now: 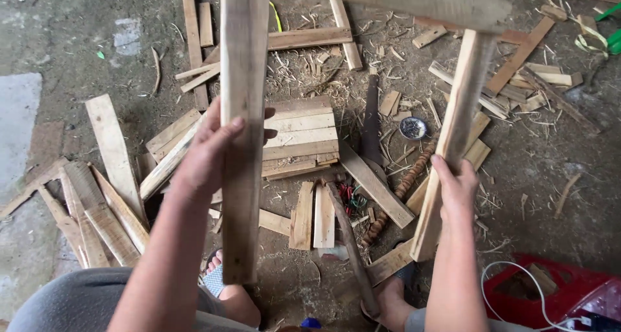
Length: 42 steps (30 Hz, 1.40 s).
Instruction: Assembling a wooden frame by positioning planks and hammering nails into the joints while sitting on the floor.
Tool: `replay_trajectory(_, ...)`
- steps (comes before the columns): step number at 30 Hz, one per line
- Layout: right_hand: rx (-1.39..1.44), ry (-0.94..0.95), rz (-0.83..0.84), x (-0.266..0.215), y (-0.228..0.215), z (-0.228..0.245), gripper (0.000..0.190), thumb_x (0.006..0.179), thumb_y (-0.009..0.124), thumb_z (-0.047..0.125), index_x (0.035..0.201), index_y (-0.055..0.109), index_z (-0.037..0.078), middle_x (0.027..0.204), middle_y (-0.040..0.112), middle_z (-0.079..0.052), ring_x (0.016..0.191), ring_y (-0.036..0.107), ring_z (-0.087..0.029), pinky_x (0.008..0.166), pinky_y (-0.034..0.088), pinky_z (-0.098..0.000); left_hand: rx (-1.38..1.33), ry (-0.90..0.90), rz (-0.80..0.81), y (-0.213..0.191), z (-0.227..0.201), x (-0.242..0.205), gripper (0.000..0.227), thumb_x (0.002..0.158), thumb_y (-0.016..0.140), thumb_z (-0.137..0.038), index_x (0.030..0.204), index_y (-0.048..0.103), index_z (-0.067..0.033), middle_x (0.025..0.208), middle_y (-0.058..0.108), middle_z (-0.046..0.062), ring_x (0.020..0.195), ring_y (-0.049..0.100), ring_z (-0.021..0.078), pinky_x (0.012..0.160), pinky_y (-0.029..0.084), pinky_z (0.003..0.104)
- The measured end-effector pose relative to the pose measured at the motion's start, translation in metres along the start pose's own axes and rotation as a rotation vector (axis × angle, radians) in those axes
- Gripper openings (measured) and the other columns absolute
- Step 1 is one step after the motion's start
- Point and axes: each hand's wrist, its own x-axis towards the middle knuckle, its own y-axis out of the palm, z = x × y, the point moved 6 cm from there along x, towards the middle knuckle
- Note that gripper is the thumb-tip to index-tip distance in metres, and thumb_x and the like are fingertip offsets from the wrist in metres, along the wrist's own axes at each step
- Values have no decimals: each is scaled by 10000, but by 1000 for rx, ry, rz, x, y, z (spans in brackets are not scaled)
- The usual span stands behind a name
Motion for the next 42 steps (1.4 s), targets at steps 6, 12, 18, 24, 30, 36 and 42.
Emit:
replay_trajectory(6,186,118,281,-12,74,25,633,922,805,457,1327,565,34,1299,611,-201,1204,565,-307,998,440,-451,-422,-83,189,11,-44,10,694,820,688,-276,1420,445,-27,1248,621,298,914,716,408,777,622,509)
replay_trajectory(12,265,294,367,-18,150,-63,641,861,823,431,1265,557,9,1039,627,-122,811,655,-204,715,557,-346,-471,-117,198,26,-89,4,684,786,622,-87,1447,444,-103,1141,569,176,859,599,257,694,509,358)
replay_trajectory(18,172,365,509,-60,195,-83,854,878,802,529,1431,457,-23,1166,602,-240,1005,637,-309,859,510,-467,-547,-190,71,-31,-61,3,714,744,589,-34,1445,468,-90,1130,617,180,833,608,258,671,485,348)
replay_trajectory(24,226,352,604,-77,243,-114,709,893,803,405,1432,532,33,1116,660,-245,921,687,-297,778,574,-414,-590,-128,-31,-42,-50,6,752,737,663,-65,1453,441,-127,1125,571,152,817,552,224,670,480,355)
replay_trajectory(30,1,394,863,-127,252,-40,858,855,632,388,1587,264,131,1423,543,-187,1359,482,-301,1200,326,-560,-369,-34,-186,10,-88,7,1023,716,661,-150,1629,221,-290,1046,562,65,664,511,108,588,460,268)
replay_trajectory(36,-224,240,750,-125,168,153,653,926,417,291,1533,298,84,1679,294,-33,1499,318,-221,1212,312,-478,-371,33,-129,51,-42,41,1009,805,625,-237,1636,56,-303,1431,432,86,671,445,101,493,405,251)
replay_trajectory(42,348,-417,697,-87,47,174,825,1004,391,534,1580,306,-51,1246,592,-231,1141,598,-316,1124,499,-474,-223,62,-71,88,3,62,966,899,551,-209,1571,-133,-330,1718,-76,129,1125,580,385,821,632,464)
